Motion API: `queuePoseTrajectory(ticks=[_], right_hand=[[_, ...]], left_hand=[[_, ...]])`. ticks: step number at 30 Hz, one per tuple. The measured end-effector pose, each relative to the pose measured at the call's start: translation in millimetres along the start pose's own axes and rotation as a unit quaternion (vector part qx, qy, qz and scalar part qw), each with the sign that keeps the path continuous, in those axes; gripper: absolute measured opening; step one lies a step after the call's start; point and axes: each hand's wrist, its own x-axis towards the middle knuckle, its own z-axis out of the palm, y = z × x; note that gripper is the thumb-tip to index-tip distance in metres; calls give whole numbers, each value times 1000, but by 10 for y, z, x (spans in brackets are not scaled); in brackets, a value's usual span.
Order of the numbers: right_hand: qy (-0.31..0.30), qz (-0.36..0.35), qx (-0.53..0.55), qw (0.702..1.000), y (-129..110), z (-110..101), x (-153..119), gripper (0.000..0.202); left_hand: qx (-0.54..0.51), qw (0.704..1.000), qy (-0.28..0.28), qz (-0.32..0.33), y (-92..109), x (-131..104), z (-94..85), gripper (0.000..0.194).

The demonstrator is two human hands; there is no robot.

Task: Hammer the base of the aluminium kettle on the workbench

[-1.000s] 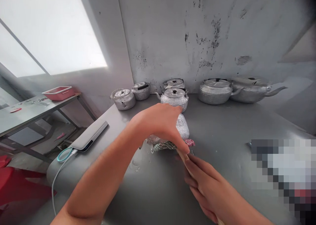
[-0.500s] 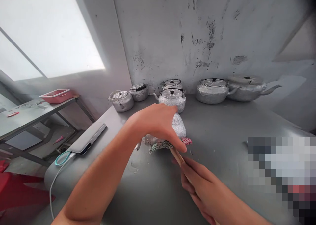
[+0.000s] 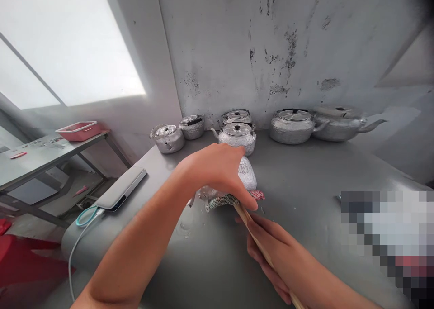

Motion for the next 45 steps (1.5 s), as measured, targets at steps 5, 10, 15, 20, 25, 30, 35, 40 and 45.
queuePoseTrajectory(ticks=[5,10,15,20,25,30,35,40,45], right_hand=[[23,13,24,999,27,38,-17,36],[28,1,32,999,13,48,-21,38],[24,13,24,999,3,22,-19,37],[39,4,15,999,-37,46,-72,38],[42,3,2,999,-36,65,-107,41],[43,7,8,999,-70,68,-97,42],[38,13,6,999,-44,73,-91,46],[34,4,6,999,10,70,-93,46],[44,4,-2,999,-31,70,-93,41]], left_hand=[[10,1000,3,6,-13,14,6,99],[18,1000,5,11,-13,16,6,102],[11,1000,3,10,-17,10,-5,103],[6,1000,-5,1,-12,-2,-12,99],[6,1000,-4,-1,-8,-7,-4,99],[5,1000,-4,7,-4,-5,-2,100],[17,1000,-7,1,7,-8,-12,100],[9,1000,-3,7,-1,-7,-15,98],[8,1000,-2,4,-2,-6,-11,94]])
